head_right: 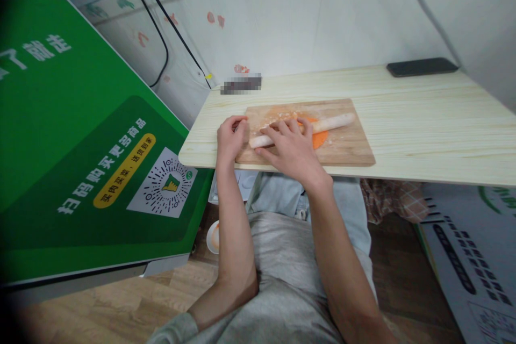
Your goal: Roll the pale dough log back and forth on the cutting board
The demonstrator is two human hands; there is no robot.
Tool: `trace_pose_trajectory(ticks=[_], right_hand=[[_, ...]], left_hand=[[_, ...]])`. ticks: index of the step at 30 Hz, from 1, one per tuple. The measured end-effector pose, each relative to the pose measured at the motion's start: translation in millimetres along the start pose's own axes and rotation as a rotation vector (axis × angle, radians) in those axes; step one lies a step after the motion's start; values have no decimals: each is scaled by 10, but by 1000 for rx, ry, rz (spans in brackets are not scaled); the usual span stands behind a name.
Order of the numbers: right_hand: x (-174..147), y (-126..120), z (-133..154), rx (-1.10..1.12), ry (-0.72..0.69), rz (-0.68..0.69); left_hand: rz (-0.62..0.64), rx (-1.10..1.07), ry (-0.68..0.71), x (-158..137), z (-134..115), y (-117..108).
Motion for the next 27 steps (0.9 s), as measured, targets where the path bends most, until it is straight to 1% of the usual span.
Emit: trace_pose_trajectory(ticks=[9,27], right_hand=[[27,33,0,-13,11,-19],[10,21,9,-9,5,-19]], left_hand=[[0,7,8,-8,-10,-3],[-1,-5,-4,-5,-25,-9]])
Point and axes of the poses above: each hand's wrist, its own x-axis towards the middle knuckle, its own y-axis out of the palm, z = x × y, the point moved 1 cm from there along x, towards the middle knuckle
